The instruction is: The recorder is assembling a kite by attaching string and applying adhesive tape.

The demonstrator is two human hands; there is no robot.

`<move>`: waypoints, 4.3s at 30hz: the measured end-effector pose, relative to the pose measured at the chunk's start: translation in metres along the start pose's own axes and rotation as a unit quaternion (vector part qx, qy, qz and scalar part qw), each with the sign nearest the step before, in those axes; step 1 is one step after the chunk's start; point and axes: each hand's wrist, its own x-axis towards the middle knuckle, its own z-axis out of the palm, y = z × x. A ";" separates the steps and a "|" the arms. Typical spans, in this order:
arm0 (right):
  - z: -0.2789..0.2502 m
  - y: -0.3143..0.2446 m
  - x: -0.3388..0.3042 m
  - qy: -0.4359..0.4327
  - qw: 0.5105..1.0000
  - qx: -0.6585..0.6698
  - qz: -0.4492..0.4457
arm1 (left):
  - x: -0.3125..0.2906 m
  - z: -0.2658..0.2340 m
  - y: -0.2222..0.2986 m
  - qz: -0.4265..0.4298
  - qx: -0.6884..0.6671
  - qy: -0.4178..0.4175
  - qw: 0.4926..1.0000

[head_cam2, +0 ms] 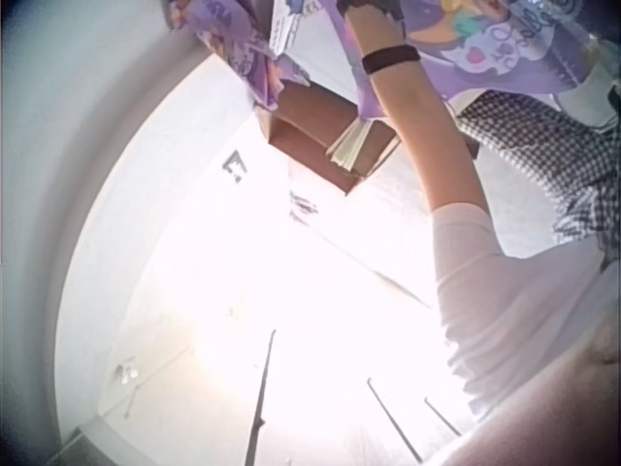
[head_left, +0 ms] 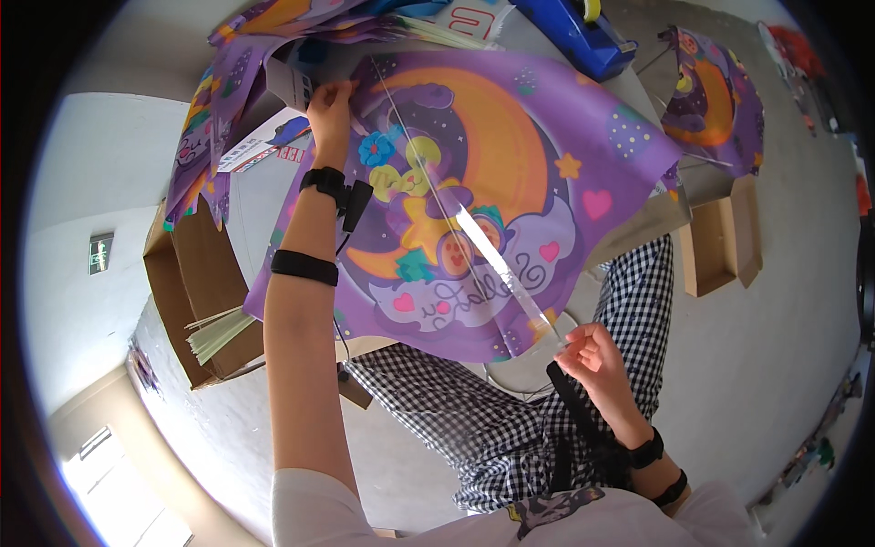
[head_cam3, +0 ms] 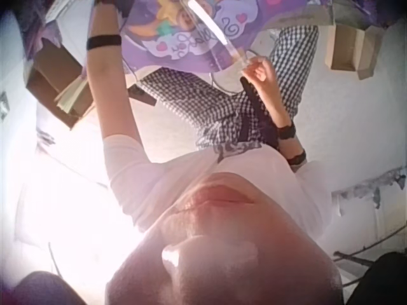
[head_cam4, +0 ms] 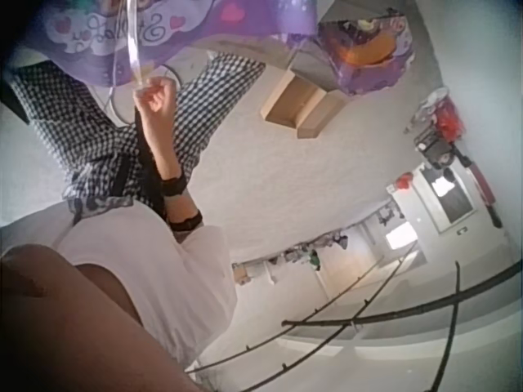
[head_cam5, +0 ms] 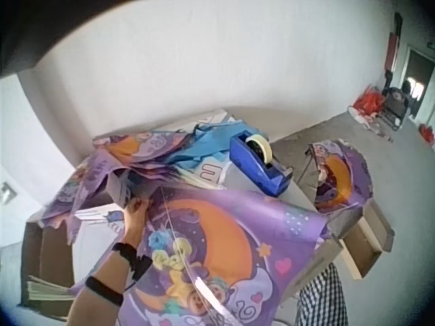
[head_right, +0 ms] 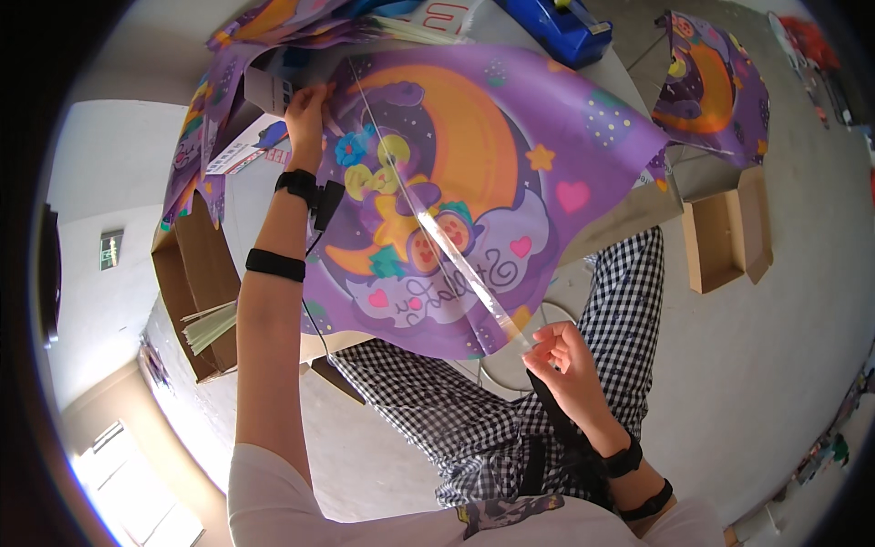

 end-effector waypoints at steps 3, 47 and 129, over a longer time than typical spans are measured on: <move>-0.001 0.000 -0.003 0.002 1.000 0.007 -0.001 | 0.000 -0.003 0.007 0.012 -0.030 -0.012 0.999; 0.040 0.020 0.031 0.003 0.997 0.049 0.052 | 0.062 0.030 -0.003 -0.045 -0.082 -0.095 0.991; 0.052 0.021 0.059 -0.167 0.972 0.105 0.129 | 0.067 0.015 -0.009 -0.149 0.003 -0.155 0.977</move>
